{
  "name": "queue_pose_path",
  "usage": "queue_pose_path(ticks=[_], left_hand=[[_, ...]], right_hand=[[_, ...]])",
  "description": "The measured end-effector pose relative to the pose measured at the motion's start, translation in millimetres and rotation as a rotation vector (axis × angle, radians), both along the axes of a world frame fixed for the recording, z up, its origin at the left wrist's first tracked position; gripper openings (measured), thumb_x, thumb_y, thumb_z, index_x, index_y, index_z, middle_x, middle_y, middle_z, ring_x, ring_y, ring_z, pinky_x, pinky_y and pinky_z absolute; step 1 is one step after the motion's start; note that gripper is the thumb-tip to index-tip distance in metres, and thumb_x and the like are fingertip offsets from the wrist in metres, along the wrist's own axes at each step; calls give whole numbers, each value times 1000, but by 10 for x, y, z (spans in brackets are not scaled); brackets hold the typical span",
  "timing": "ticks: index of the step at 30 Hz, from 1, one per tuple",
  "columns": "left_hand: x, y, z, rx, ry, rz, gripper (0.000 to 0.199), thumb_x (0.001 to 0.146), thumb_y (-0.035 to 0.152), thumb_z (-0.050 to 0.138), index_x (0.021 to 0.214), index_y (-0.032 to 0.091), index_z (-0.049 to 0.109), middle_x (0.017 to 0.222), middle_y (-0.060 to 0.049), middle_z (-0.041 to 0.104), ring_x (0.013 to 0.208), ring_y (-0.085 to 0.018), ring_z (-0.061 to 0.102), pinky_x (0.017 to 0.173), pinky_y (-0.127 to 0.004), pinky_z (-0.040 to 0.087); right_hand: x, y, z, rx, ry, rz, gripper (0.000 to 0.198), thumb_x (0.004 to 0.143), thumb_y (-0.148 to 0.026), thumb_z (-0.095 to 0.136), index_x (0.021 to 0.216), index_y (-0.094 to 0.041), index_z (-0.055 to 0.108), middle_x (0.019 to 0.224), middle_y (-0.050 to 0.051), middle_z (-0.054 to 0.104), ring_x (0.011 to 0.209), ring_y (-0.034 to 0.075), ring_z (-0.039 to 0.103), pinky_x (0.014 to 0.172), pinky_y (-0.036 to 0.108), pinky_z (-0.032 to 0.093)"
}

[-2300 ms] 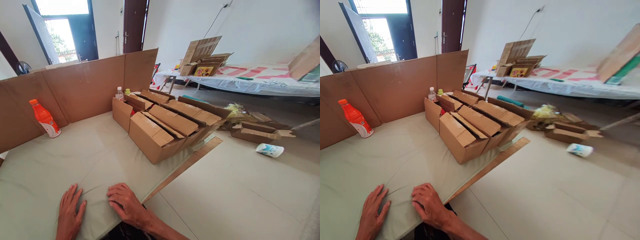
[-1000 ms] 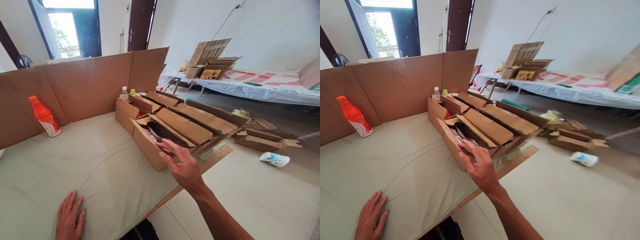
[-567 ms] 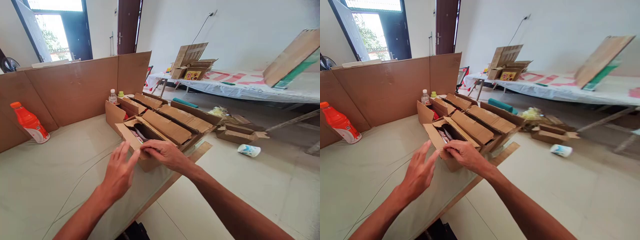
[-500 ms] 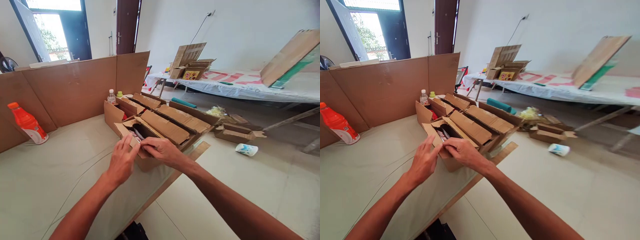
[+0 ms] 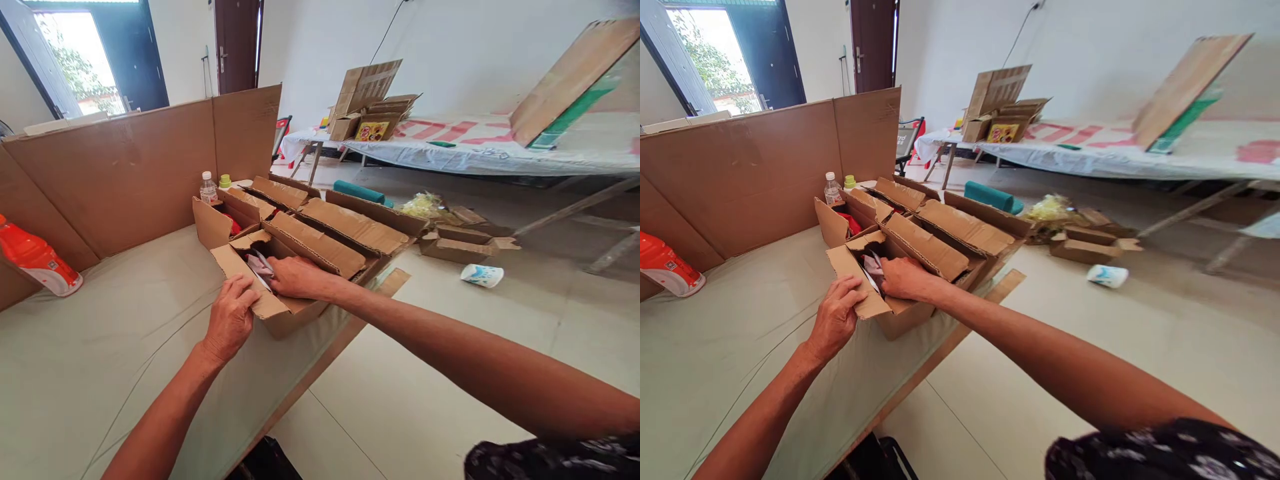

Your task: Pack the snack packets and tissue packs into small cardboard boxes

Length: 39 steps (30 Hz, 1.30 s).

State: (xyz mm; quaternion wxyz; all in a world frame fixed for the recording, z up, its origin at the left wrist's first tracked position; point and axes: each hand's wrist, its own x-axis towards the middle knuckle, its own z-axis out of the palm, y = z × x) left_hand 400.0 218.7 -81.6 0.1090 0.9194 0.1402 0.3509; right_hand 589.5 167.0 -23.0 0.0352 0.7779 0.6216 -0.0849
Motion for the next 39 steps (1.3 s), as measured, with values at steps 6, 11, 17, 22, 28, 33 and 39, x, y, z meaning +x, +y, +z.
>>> queue_pose_path(ticks=[6,11,17,22,28,33,39], left_hand=[[-58,3,11,-28,7,-4,39,82,-6,52,103,21,71,127,-10,71,131,-28,60,109,-52,55],[-69,-13,-14,-41,1,6,42,80,-8,51,103,21,72,126,-10,71,130,-28,60,108,-51,56],[1,-2,-73,-54,-27,3,44,76,-9,52,103,19,72,127,-11,71,130,-29,60,107,-52,55],[5,-1,-90,-62,-32,4,45,76,-9,51,105,20,71,126,-10,71,130,-29,60,108,-53,54],[5,-9,-87,-65,-33,8,45,76,-9,52,105,20,72,126,-11,72,130,-29,61,108,-53,55],[9,0,-82,-61,-20,7,42,78,-7,54,104,20,72,128,-11,71,131,-29,60,110,-54,54],[16,-32,-69,-45,11,17,41,80,-7,53,106,18,72,128,-13,71,130,-29,60,108,-53,55]], right_hand=[[-33,10,14,37,46,-60,39,97,-27,50,129,-5,58,118,30,72,114,41,70,92,47,52],[47,29,70,113,261,22,55,101,-51,48,140,-13,56,139,21,65,127,35,64,103,42,50],[239,76,-46,137,488,105,63,99,-49,53,153,-17,48,157,11,52,141,27,53,116,38,43],[302,77,-149,173,555,114,60,99,-45,53,152,-17,50,155,11,54,138,25,55,115,37,45],[263,154,-123,157,456,88,57,94,-33,60,147,-18,52,148,10,62,129,24,62,107,33,49],[120,249,-88,135,238,-18,60,87,-20,63,145,-15,49,124,19,74,115,33,70,96,39,52],[21,177,-195,150,112,18,56,92,-27,60,145,-13,48,108,24,77,105,39,74,89,46,53]])
